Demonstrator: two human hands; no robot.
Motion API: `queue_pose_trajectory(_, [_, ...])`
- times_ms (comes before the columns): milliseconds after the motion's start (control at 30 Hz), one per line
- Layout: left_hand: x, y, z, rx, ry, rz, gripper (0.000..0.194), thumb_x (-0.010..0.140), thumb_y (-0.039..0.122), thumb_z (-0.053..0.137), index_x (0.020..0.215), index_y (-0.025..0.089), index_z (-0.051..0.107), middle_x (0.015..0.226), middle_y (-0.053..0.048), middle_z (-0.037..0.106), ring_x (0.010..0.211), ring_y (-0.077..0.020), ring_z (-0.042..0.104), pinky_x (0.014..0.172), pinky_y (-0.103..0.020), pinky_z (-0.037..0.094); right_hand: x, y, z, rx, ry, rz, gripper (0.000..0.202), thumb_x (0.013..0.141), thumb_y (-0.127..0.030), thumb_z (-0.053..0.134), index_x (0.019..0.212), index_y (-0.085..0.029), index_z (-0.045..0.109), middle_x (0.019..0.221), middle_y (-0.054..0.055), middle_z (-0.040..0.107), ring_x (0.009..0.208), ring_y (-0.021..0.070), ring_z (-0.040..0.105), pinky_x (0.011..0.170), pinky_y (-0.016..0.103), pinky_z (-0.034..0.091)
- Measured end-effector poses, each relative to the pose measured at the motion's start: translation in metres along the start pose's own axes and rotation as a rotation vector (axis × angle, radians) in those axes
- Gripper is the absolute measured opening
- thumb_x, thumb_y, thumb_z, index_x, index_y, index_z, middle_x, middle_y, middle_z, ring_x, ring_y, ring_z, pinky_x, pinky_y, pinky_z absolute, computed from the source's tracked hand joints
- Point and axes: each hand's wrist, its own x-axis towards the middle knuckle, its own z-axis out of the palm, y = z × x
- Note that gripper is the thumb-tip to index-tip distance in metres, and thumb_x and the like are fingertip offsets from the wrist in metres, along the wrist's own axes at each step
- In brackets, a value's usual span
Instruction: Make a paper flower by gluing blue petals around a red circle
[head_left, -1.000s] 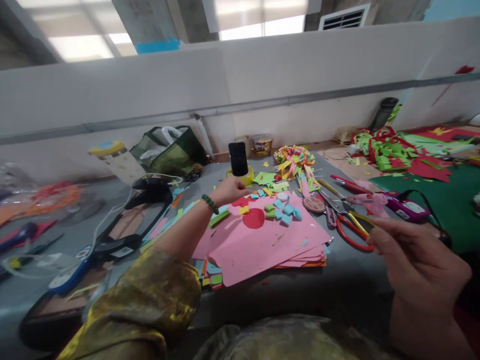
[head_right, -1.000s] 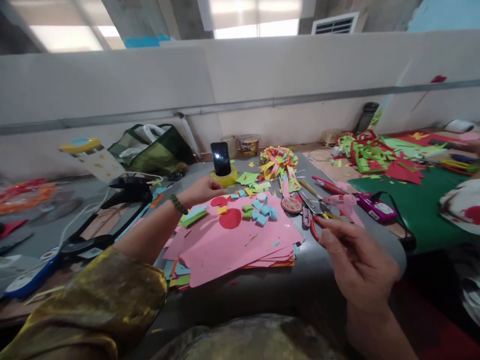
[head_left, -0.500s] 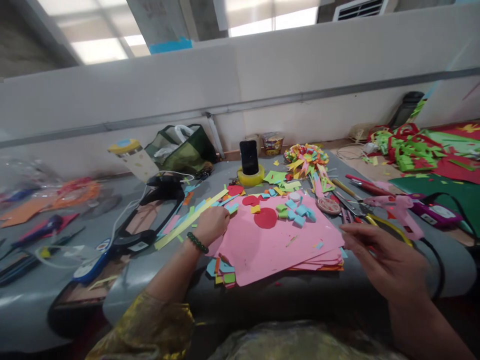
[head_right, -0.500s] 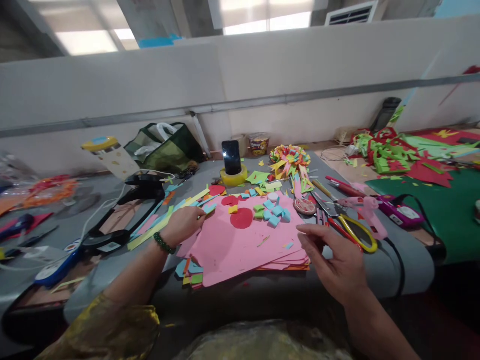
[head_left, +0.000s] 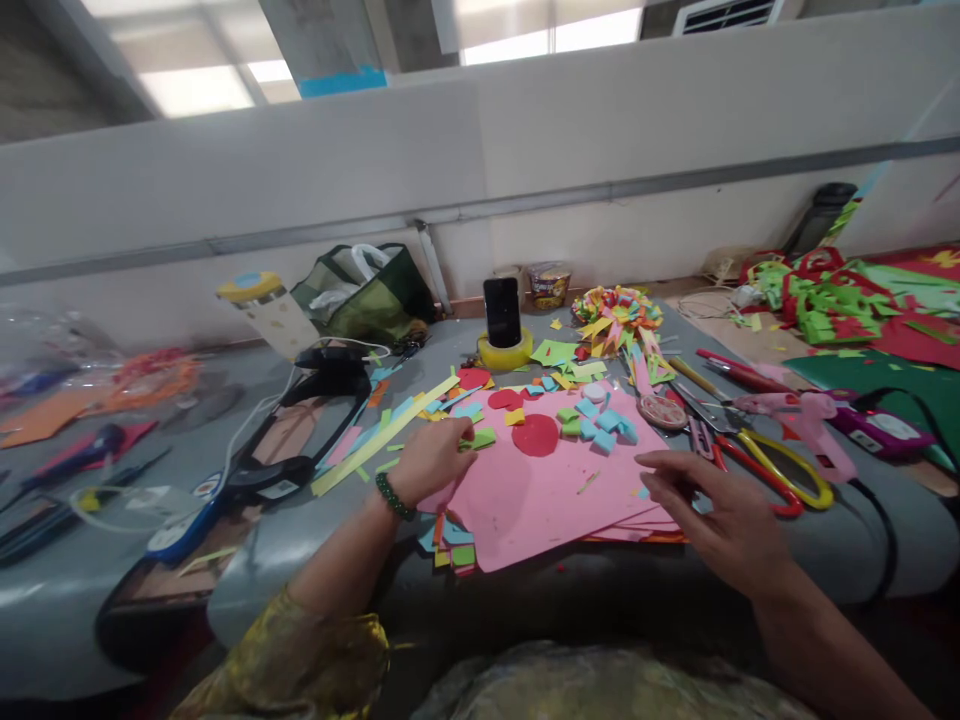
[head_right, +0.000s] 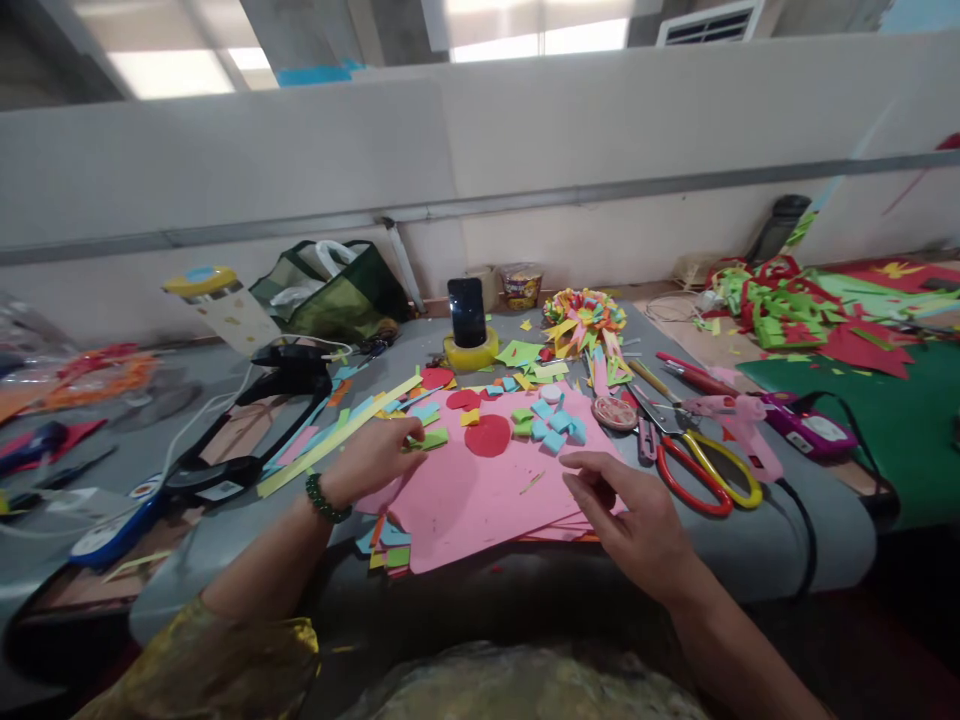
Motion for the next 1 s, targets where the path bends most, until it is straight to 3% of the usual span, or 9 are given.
queue_pose_trajectory(133, [0.005, -0.002, 0.007, -0.032, -0.009, 0.065, 0.021, 0.084, 0.033, 0.058, 0.091, 0.017, 0.071, 0.094, -0.011, 0.07, 0.089, -0.0257, 0.064, 0.07, -0.03, 0.043, 0.0, 0.0, 0.003, 0.014, -0.069, 0.032, 0.015, 0.09, -0.03, 0.056, 0.095, -0.021, 0.067, 0.06, -0.003, 0.063, 0.048, 0.0102, 0.056, 0.044, 0.019, 0.044])
queue_pose_trajectory(300, [0.013, -0.006, 0.01, -0.057, 0.0, 0.046, 0.017, 0.085, 0.03, 0.057, 0.084, 0.018, 0.069, 0.095, -0.01, 0.068, 0.088, -0.0245, 0.062, 0.069, -0.03, 0.041, -0.001, 0.001, 0.003, 0.039, -0.095, 0.036, 0.016, 0.091, -0.03, 0.055, 0.095, -0.021, 0.068, 0.061, -0.002, 0.063, 0.049, 0.0101, 0.056, 0.046, 0.018, 0.046])
queue_pose_trajectory(433, [0.016, -0.008, 0.011, -0.158, 0.02, 0.032, 0.008, 0.079, 0.023, 0.06, 0.083, 0.017, 0.063, 0.085, -0.007, 0.066, 0.077, -0.0207, 0.059, 0.065, -0.028, 0.04, -0.002, 0.002, 0.003, 0.048, -0.128, 0.08, 0.02, 0.091, -0.035, 0.055, 0.095, -0.021, 0.069, 0.06, -0.001, 0.063, 0.05, 0.011, 0.056, 0.045, 0.019, 0.046])
queue_pose_trajectory(533, [0.018, -0.009, 0.01, -0.246, 0.036, 0.008, 0.014, 0.073, 0.021, 0.062, 0.086, 0.017, 0.062, 0.075, -0.002, 0.063, 0.068, -0.0182, 0.056, 0.061, -0.026, 0.038, -0.002, 0.003, 0.002, 0.055, -0.138, 0.087, 0.022, 0.092, -0.037, 0.054, 0.095, -0.02, 0.069, 0.061, -0.001, 0.062, 0.05, 0.0109, 0.056, 0.045, 0.019, 0.045])
queue_pose_trajectory(667, [0.02, -0.011, 0.01, -0.381, 0.091, -0.024, 0.005, 0.069, 0.022, 0.061, 0.067, 0.019, 0.058, 0.06, 0.003, 0.055, 0.06, -0.0149, 0.05, 0.057, -0.025, 0.035, -0.001, 0.003, 0.002, 0.059, -0.141, 0.077, 0.023, 0.092, -0.037, 0.054, 0.094, -0.02, 0.069, 0.06, -0.001, 0.062, 0.048, 0.0101, 0.054, 0.043, 0.019, 0.044])
queue_pose_trajectory(767, [0.02, -0.016, 0.009, -0.523, 0.068, -0.051, 0.02, 0.072, 0.03, 0.059, 0.056, 0.019, 0.057, 0.05, 0.004, 0.047, 0.051, -0.0123, 0.042, 0.052, -0.025, 0.03, -0.001, 0.004, 0.003, 0.069, -0.156, 0.084, 0.024, 0.092, -0.038, 0.054, 0.094, -0.019, 0.069, 0.06, -0.001, 0.062, 0.047, 0.0102, 0.053, 0.043, 0.019, 0.043])
queue_pose_trajectory(900, [0.02, -0.024, 0.004, -0.673, -0.048, -0.011, 0.034, 0.077, 0.041, 0.052, 0.05, 0.02, 0.049, 0.045, 0.005, 0.034, 0.045, -0.0107, 0.032, 0.048, -0.026, 0.025, -0.001, 0.005, 0.005, 0.07, -0.188, 0.103, 0.026, 0.092, -0.039, 0.052, 0.095, -0.019, 0.068, 0.059, -0.002, 0.061, 0.045, 0.0102, 0.051, 0.044, 0.021, 0.043])
queue_pose_trajectory(1000, [0.019, -0.03, -0.003, -0.689, -0.02, 0.06, 0.039, 0.075, 0.048, 0.052, 0.049, 0.021, 0.038, 0.051, 0.004, 0.033, 0.051, -0.0114, 0.032, 0.05, -0.026, 0.027, 0.0, 0.007, 0.007, 0.067, -0.204, 0.099, 0.026, 0.093, -0.04, 0.051, 0.095, -0.02, 0.068, 0.058, -0.002, 0.061, 0.045, 0.0105, 0.052, 0.043, 0.021, 0.043])
